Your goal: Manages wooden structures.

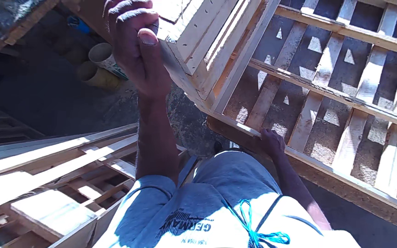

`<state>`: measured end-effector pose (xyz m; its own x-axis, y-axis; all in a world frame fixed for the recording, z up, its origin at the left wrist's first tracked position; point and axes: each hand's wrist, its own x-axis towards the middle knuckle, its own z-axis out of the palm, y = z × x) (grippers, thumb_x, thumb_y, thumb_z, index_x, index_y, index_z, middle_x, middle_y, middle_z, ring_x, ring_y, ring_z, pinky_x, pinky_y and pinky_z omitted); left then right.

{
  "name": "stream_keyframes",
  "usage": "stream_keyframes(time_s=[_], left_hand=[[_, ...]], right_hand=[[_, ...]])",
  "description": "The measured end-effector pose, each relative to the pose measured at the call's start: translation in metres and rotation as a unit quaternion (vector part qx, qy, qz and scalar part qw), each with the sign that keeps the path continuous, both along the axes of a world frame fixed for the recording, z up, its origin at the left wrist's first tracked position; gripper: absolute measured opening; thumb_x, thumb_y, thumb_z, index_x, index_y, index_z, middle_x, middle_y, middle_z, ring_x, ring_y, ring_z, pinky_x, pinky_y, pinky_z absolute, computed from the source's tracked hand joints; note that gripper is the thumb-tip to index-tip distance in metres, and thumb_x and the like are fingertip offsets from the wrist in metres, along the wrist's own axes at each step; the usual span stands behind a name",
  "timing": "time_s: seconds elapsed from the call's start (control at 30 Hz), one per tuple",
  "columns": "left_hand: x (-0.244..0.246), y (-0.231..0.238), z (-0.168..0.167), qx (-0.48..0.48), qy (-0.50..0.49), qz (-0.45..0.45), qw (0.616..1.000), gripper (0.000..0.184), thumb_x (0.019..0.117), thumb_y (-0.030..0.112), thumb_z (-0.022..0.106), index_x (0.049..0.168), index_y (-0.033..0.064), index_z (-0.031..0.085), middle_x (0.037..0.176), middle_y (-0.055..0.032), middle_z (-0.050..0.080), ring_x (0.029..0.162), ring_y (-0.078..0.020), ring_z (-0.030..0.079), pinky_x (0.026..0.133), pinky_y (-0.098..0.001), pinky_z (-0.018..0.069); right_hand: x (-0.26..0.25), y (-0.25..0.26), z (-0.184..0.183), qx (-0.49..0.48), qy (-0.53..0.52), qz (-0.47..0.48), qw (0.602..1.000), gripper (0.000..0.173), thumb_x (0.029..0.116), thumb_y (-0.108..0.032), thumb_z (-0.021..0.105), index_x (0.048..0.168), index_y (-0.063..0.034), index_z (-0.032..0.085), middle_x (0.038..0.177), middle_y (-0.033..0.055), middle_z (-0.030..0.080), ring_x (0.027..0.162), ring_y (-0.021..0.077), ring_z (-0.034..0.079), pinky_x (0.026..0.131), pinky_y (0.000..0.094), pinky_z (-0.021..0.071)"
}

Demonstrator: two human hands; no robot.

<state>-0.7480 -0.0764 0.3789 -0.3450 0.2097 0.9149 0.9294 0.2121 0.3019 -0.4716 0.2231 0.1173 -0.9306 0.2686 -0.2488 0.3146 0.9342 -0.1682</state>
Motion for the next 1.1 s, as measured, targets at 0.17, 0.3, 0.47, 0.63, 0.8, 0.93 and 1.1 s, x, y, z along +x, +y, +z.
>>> stream_keyframes(time_s=[0.17,0.3,0.47,0.63,0.8,0.93,1.1], left_hand=[[-0.0019,-0.0011,0.0026,-0.019,0.020,0.003,1.000,0.043,0.1106,0.032,0.038,0.114,0.0041,0.071,0.123,-0.0144,0.069,0.131,-0.0299,0.055,0.115,-0.0501,0.0387],[-0.0015,-0.0002,0.0040,-0.018,0.030,0.000,0.999,0.043,0.1106,0.031,0.037,0.113,0.0042,0.070,0.124,-0.0142,0.069,0.132,-0.0293,0.054,0.115,-0.0489,0.0373],[-0.0028,-0.0014,0.0038,-0.025,0.034,0.005,0.999,0.044,0.1109,0.034,0.037,0.114,0.0045,0.070,0.125,-0.0133,0.068,0.134,-0.0286,0.053,0.116,-0.0481,0.0369],[-0.0029,-0.0009,0.0038,-0.022,0.040,0.000,0.999,0.042,0.1109,0.032,0.038,0.113,0.0047,0.070,0.124,-0.0122,0.068,0.134,-0.0280,0.053,0.117,-0.0480,0.0352],[-0.0034,-0.0009,0.0044,-0.020,0.039,0.001,0.999,0.042,0.1104,0.033,0.039,0.112,0.0065,0.071,0.122,-0.0097,0.069,0.135,-0.0273,0.052,0.118,-0.0491,0.0328],[-0.0028,0.0010,0.0042,-0.017,0.037,-0.002,0.999,0.043,0.1108,0.032,0.037,0.113,0.0052,0.071,0.124,-0.0119,0.069,0.133,-0.0270,0.053,0.117,-0.0482,0.0348],[-0.0001,0.0000,-0.0005,0.002,0.008,0.013,1.000,0.044,0.1108,0.029,0.038,0.113,0.0024,0.072,0.119,-0.0135,0.071,0.126,-0.0244,0.060,0.112,-0.0466,0.0414]], right_hand=[[0.0003,0.0003,-0.0003,-0.002,0.000,0.000,1.000,0.053,0.0952,-0.059,0.058,0.112,-0.0095,0.069,0.107,0.0151,0.072,0.102,0.0367,0.070,0.077,0.0552,0.0563],[0.0001,0.0002,-0.0001,-0.005,-0.005,-0.003,1.000,0.051,0.0951,-0.057,0.059,0.112,-0.0099,0.068,0.106,0.0145,0.072,0.103,0.0357,0.069,0.078,0.0541,0.0564],[-0.0013,0.0008,0.0008,-0.009,-0.020,-0.003,1.000,0.052,0.0964,-0.057,0.058,0.114,-0.0098,0.067,0.109,0.0146,0.071,0.106,0.0360,0.069,0.080,0.0540,0.0563],[-0.0001,0.0006,0.0012,-0.005,-0.010,-0.001,1.000,0.050,0.0959,-0.057,0.059,0.113,-0.0102,0.068,0.107,0.0137,0.072,0.104,0.0352,0.069,0.078,0.0530,0.0567],[-0.0004,0.0004,0.0012,-0.009,0.003,0.000,1.000,0.050,0.0951,-0.056,0.060,0.110,-0.0093,0.068,0.106,0.0143,0.072,0.102,0.0358,0.070,0.077,0.0543,0.0568],[0.0004,0.0013,-0.0007,-0.004,0.006,0.003,1.000,0.051,0.0955,-0.057,0.058,0.111,-0.0096,0.068,0.106,0.0148,0.072,0.102,0.0362,0.070,0.076,0.0544,0.0567],[0.0000,0.0004,-0.0013,0.001,0.006,0.005,1.000,0.051,0.0952,-0.057,0.058,0.112,-0.0102,0.068,0.106,0.0145,0.072,0.101,0.0368,0.070,0.076,0.0548,0.0567]])
